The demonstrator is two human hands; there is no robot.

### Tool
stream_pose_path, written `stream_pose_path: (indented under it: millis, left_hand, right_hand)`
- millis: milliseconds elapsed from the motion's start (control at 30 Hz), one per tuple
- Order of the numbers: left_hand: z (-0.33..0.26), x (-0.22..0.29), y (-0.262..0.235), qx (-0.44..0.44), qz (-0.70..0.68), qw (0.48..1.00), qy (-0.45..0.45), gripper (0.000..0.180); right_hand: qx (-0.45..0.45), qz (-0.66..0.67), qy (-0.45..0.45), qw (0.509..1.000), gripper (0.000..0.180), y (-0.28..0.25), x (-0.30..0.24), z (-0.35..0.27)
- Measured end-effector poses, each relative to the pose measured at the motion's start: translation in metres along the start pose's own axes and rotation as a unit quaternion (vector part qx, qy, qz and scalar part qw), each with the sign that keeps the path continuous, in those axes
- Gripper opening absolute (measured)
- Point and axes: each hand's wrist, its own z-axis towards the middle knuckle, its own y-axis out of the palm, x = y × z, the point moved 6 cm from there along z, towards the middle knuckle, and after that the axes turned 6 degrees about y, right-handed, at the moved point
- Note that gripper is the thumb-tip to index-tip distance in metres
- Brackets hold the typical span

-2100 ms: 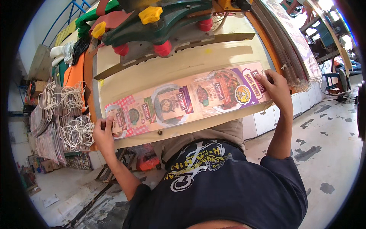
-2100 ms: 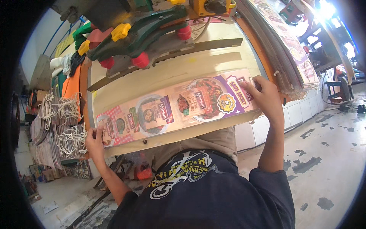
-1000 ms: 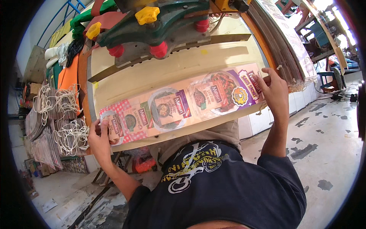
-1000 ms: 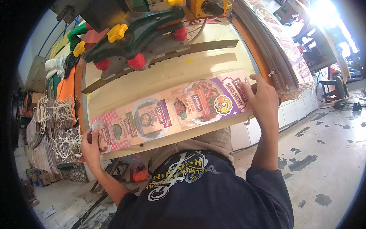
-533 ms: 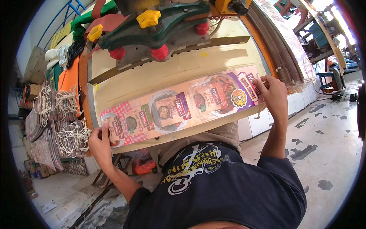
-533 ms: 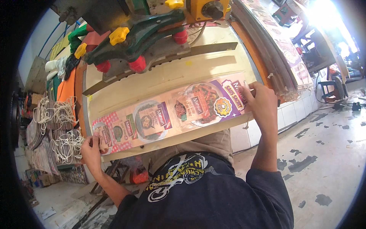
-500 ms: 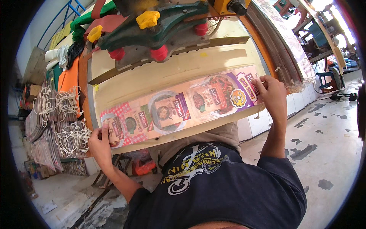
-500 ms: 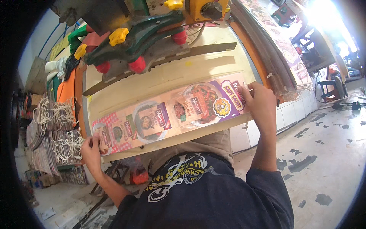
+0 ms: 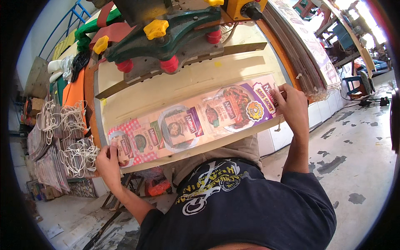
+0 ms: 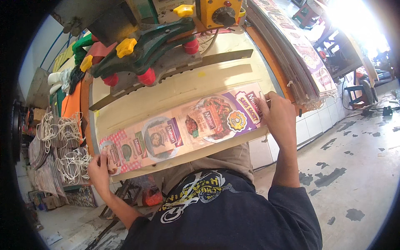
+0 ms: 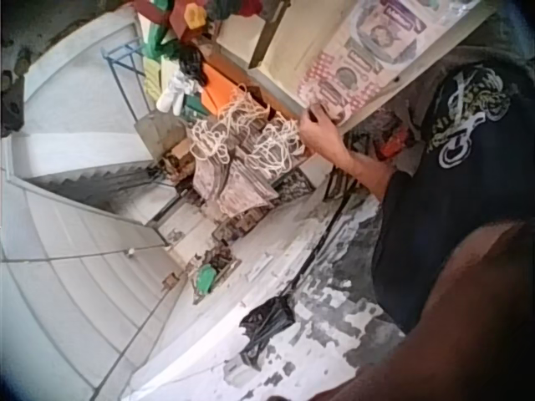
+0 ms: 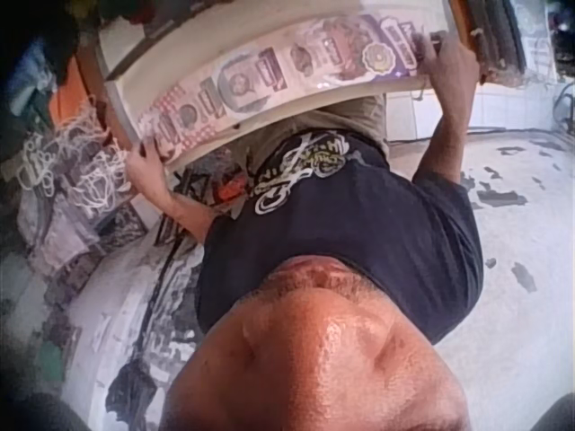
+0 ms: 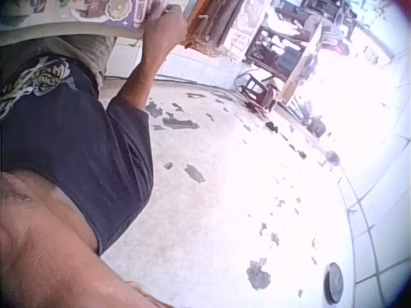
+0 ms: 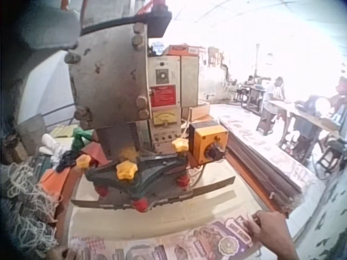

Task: The person positions sheets of plastic packaging under a mechanical press, aligns them by hand, and then pushes a stack of the sheets under the machine.

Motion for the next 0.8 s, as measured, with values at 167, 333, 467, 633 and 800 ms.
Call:
stream_pose_path:
  millis: [167,333,467,633,800]
  left_hand:
    - [0.000,-0.014,0.003,0.036,0.030,0.997,0.066,0.049]
    - [0.000,-0.005,0.003,0.035,0.015,0.998,0.047,0.053]
    - [-0.001,-0.015,0.006,0.034,-0.004,0.999,0.024,0.054]
    - [-0.002,-0.011,0.007,0.043,0.006,0.999,0.029,0.052]
    - [-0.002,-0.016,0.008,0.057,0.031,0.996,0.055,0.048]
  right_hand:
    - [-0.014,-0.002,0.007,1.000,0.033,-0.002,-0.001,-0.001]
    - [0.003,-0.021,-0.019,1.000,0.031,-0.001,0.002,-0.001]
    - [0.008,-0.021,-0.023,0.999,0.032,-0.001,0.005,0.000]
    - [0.016,-0.033,-0.035,0.999,0.032,-0.004,0.004,0.001]
    - [0.006,-0.044,-0.024,0.999,0.032,-0.004,0.005,0.004]
